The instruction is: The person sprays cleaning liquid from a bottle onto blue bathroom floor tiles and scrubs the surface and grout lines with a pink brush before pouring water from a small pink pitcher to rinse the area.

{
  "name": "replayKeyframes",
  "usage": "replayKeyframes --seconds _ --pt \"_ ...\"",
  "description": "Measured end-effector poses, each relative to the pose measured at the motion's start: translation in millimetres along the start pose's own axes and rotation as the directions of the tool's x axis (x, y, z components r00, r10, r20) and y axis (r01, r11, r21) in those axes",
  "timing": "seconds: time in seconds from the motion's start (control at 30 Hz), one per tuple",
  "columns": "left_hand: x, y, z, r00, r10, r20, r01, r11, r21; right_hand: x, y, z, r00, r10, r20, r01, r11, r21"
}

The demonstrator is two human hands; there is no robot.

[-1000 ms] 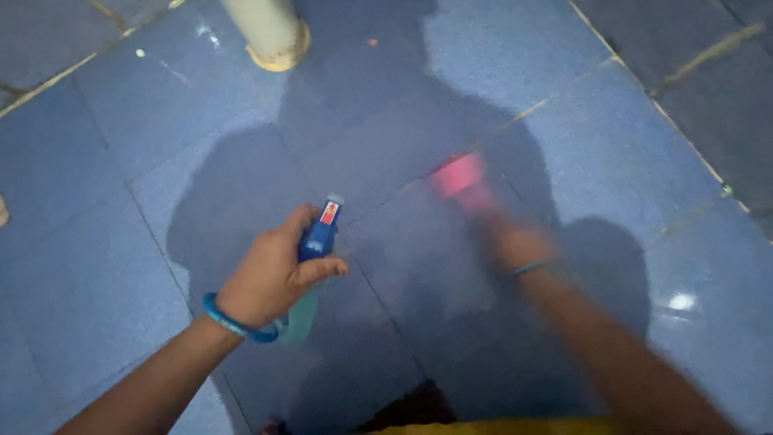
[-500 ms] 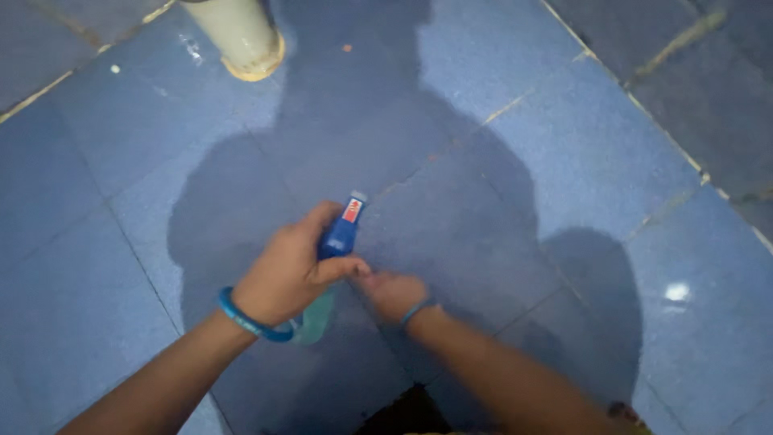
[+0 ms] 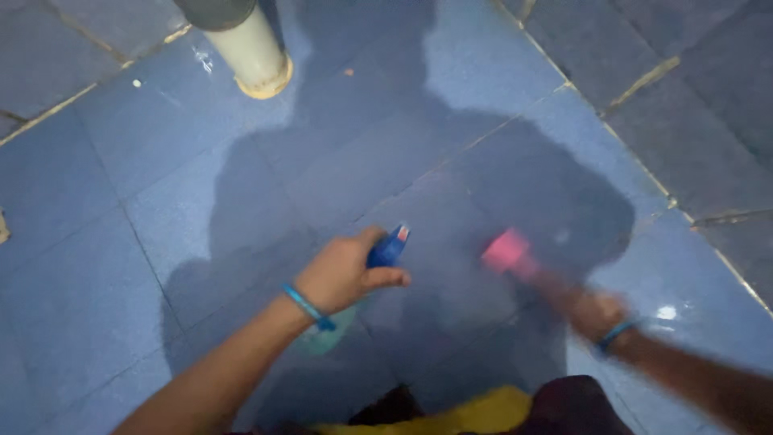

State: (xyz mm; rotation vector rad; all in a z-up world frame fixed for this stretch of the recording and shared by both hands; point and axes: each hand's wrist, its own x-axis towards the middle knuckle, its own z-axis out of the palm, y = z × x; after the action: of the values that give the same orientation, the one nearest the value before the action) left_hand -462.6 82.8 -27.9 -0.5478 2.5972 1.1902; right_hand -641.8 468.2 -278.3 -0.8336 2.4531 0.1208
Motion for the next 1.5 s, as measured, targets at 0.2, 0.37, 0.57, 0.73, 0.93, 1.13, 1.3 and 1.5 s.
replayKeyframes --seconds 0.2,0.37,0.57,0.73,0.93,1.13,1.3,1.5 --pt "19 30 41 0.991 -0.065 -0.115 0.056 0.995 -0.077 -19 -134 17 0.539 -0.747 0.390 0.812 0.584 -0.003" --pt "22 30 38 0.952 -0.054 -0.302 0.010 0.989 -0.146 106 -31 -111 0.993 -0.091 -0.082 0.093 0.995 0.021" --pt "21 12 36 0.925 -0.233 -0.300 0.145 0.947 -0.286 53 72 -94 0.811 -0.145 -0.567 0.256 0.959 0.120" --pt "21 7 54 0.903 -0.204 -0.378 0.062 0.933 -0.355 -31 7 65 0.810 -0.582 -0.074 0.583 0.812 -0.012" --pt "36 14 66 0.900 -0.220 -0.375 0.059 0.917 -0.395 24 158 3 0.996 0.086 -0.022 -0.085 0.995 0.057" --pt "52 22 77 0.923 -0.113 -0.368 0.000 0.956 -0.293 -1 69 -14 0.995 -0.089 -0.040 0.093 0.986 0.135" --pt "71 44 80 0.941 -0.150 -0.302 0.031 0.930 -0.365 11 -118 -10 0.580 -0.746 0.327 0.805 0.586 -0.092" --pt "97 79 71 0.943 -0.083 -0.322 -0.030 0.943 -0.331 181 -109 -141 0.950 -0.172 -0.261 0.234 0.945 0.230"
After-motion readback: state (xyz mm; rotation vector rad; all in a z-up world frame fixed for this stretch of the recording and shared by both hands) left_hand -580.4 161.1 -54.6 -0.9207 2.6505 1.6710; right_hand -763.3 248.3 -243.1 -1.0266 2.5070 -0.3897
